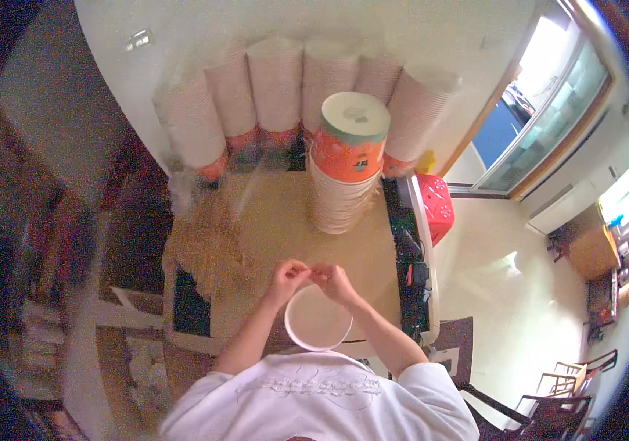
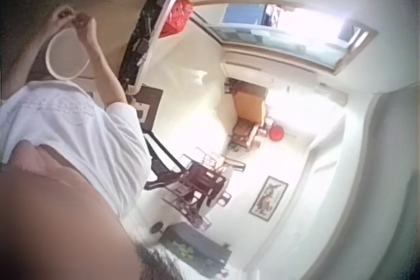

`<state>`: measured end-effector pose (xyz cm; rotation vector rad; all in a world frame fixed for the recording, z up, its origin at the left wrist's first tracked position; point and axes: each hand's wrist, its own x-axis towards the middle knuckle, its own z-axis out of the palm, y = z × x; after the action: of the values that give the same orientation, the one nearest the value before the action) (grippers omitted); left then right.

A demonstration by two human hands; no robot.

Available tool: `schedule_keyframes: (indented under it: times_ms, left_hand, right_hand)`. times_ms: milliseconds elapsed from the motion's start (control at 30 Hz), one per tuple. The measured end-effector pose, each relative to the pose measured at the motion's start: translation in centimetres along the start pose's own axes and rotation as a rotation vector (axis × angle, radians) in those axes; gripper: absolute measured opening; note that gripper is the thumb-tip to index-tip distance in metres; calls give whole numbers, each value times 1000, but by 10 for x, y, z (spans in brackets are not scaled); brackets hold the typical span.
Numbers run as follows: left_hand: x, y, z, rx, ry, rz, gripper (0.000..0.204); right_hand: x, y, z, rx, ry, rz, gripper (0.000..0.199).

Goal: Packing paper food containers into plastic bags and placing them into a cardboard box.

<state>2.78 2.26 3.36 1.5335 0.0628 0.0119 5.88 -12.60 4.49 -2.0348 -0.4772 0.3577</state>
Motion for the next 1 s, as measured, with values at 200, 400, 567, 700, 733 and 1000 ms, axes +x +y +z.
schedule_keyframes:
  times_ms: [200,400,567,700,733,1000]
  left_hand:
    - [-34,-23,-19,347,72,191,14]
    - [-84,-67,-36,394,163,25,49]
    - [-126,-27,-17,578,-14,-188,51]
    - [-127,-61,-4,475,-17,-4,29]
    - [-124,-69,-4,481,-3,-9,29]
    - [-54,-49,10,987,54,56,18]
  right_hand:
    - [-19,6,-1,118,48,-7,12]
    - [-28,-3,-8,-4,271,-66,11]
    - [-3,28,-10,-266,152,83,21]
    - [27,90,0,-528,-330,98,27]
    - [30,81,3,-524,-340,87,27]
    - [11,77,-32,817,-154,434,15]
